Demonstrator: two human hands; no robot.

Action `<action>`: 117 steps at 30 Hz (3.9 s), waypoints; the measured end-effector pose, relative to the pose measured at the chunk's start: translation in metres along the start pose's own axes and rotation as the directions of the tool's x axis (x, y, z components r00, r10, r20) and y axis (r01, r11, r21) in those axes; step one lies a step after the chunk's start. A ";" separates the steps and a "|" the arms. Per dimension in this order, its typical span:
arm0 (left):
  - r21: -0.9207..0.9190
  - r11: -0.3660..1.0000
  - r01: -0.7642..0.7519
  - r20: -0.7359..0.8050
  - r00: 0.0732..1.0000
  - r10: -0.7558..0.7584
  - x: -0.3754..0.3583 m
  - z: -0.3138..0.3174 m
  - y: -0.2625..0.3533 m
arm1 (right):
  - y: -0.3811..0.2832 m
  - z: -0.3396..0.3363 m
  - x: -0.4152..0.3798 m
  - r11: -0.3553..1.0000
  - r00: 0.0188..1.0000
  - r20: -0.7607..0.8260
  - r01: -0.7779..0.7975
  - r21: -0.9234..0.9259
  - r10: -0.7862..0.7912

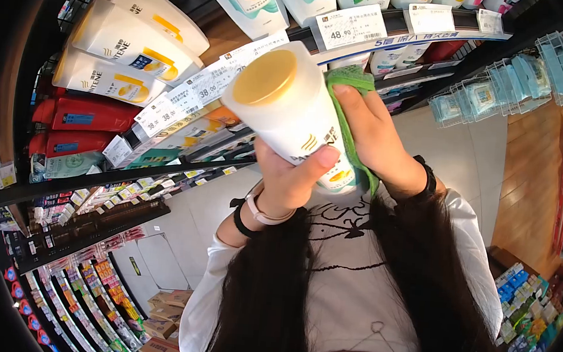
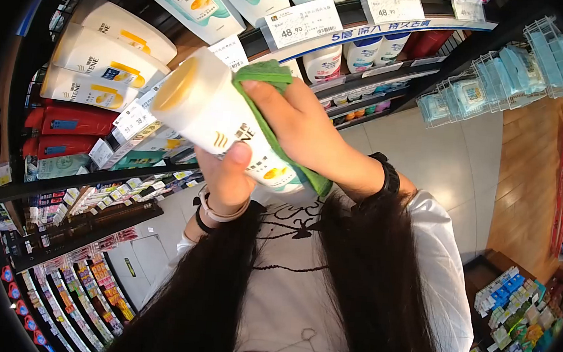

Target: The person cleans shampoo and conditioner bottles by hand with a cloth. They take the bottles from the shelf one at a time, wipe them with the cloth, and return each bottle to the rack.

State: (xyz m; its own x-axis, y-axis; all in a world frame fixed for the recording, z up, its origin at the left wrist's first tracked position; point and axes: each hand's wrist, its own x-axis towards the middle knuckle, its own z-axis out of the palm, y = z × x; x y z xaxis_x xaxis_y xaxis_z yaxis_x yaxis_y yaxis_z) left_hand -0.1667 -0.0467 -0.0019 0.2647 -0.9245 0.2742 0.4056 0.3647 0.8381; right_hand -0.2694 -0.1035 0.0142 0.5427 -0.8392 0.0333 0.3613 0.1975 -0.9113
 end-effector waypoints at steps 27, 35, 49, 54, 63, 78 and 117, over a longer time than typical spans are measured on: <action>0.698 0.628 -0.345 0.063 0.903 0.426 -0.008 -0.029 0.011 | 0.020 0.012 0.033 0.924 0.978 -0.079 -0.153 0.351 0.192; 0.089 0.994 0.061 -0.066 0.996 -0.055 -0.032 -0.027 -0.003 | 0.022 0.039 0.034 0.943 0.967 -0.255 0.066 0.327 0.021; -0.464 0.874 0.143 0.121 0.988 -0.097 -0.013 -0.066 0.011 | 0.035 0.016 0.017 0.349 0.494 0.759 0.863 -0.366 -0.425; -0.273 0.931 0.243 -0.007 0.967 -0.254 -0.012 -0.040 0.025 | 0.021 0.011 0.028 0.270 0.629 0.606 0.768 -0.581 -0.486; -0.590 0.755 0.286 0.207 0.958 -0.201 -0.004 -0.053 0.014 | 0.009 0.001 0.013 0.266 0.583 0.747 0.811 -0.520 -0.319; -0.537 0.822 0.189 0.206 0.974 -0.089 0.019 -0.064 0.009 | 0.006 -0.027 -0.012 0.878 0.900 0.278 0.407 -0.254 -0.336; 0.085 0.957 0.278 0.089 0.954 -0.285 -0.001 0.010 0.007 | -0.037 -0.021 0.043 0.143 0.459 0.328 0.733 -0.665 -0.825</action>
State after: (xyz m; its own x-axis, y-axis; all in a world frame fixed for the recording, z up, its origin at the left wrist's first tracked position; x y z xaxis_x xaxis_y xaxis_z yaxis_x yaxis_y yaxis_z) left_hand -0.1730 -0.0446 0.0089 0.0587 -0.9962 0.0646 0.3876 0.0824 0.9181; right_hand -0.2750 -0.1571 0.0405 0.1999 -0.3825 0.9021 -0.0551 -0.9236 -0.3794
